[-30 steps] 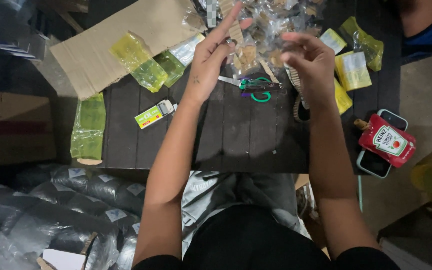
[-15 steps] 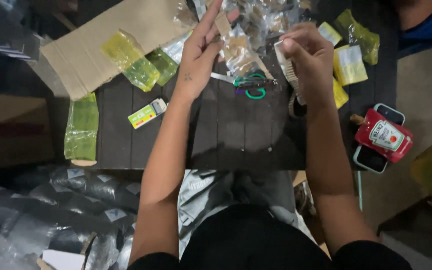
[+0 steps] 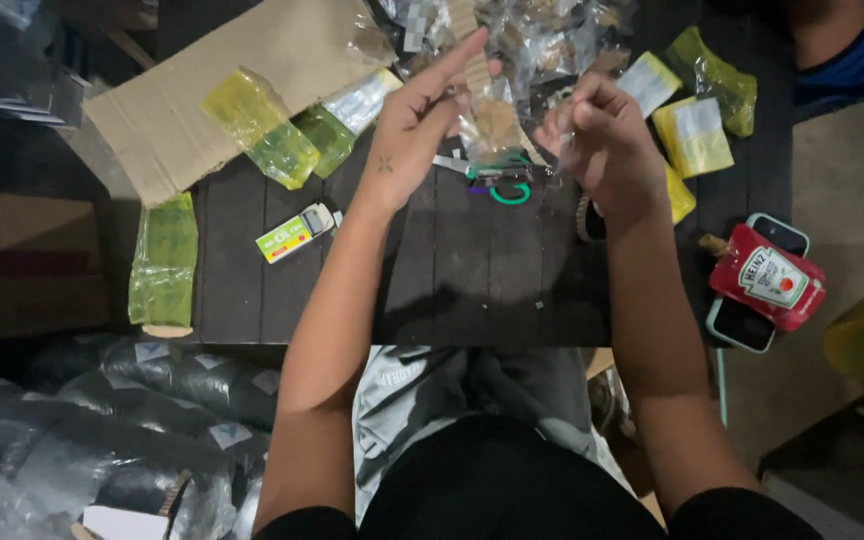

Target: The person is stapling small plastic bags onto a cardboard strip, likely for retail display. They also use a lighter to seal or trim edges.

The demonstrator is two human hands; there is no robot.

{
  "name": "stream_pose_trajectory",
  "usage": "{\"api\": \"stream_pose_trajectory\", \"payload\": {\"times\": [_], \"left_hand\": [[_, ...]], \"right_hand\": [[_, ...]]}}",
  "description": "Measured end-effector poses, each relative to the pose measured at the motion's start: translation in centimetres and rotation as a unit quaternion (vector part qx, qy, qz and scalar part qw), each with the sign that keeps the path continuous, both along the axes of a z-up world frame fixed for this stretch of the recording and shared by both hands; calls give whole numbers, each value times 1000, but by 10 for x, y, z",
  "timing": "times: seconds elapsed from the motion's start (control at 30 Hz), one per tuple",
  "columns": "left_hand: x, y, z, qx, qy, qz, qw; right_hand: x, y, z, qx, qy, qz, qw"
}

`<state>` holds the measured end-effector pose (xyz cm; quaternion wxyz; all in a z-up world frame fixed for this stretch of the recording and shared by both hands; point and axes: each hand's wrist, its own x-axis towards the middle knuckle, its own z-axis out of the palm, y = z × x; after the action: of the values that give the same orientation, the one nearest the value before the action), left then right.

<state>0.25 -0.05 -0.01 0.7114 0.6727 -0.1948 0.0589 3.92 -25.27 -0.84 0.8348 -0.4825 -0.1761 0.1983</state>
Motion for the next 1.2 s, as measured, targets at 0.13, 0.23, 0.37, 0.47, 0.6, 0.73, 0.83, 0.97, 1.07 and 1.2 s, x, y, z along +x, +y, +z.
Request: {"api": "stream_pose_trajectory", "payload": {"times": [0.13, 0.23, 0.37, 0.47, 0.6, 0.73, 0.83, 0.97, 1.07, 1.2], "left_hand": [[-2, 1, -2, 7, -49, -39, 998], [-4, -4, -6, 48, -20, -12, 999], [0, -9, -11, 58, 8, -26, 998], [-4, -13, -8, 53, -11, -50, 997], [-6, -18, -17, 42, -11, -55, 998], [3, -23, -28, -11, 72, -90, 993], [-1, -26, -16, -24, 106, -98, 989], [-2, -27, -13, -18, 22, -106, 994], [-2, -26, -15, 14, 34, -85, 996], [-2, -26, -20, 47, -3, -80, 996]], "right_hand": [[4, 3, -11, -14, -15, 17, 1000], [-3, 8, -10, -18, 5, -36, 999], [-4, 15, -4, -52, 1, -72, 996], [-3, 18, -12, -103, -36, -123, 986], [-10, 33, -10, -149, -146, -188, 960], [-12, 36, -10, -208, -186, -224, 934], [-13, 37, -9, -184, -193, -233, 935], [-15, 42, -8, -148, -196, -215, 945], [-16, 45, -3, -137, -202, -219, 945], [-11, 38, -13, -129, -201, -197, 951]]}}
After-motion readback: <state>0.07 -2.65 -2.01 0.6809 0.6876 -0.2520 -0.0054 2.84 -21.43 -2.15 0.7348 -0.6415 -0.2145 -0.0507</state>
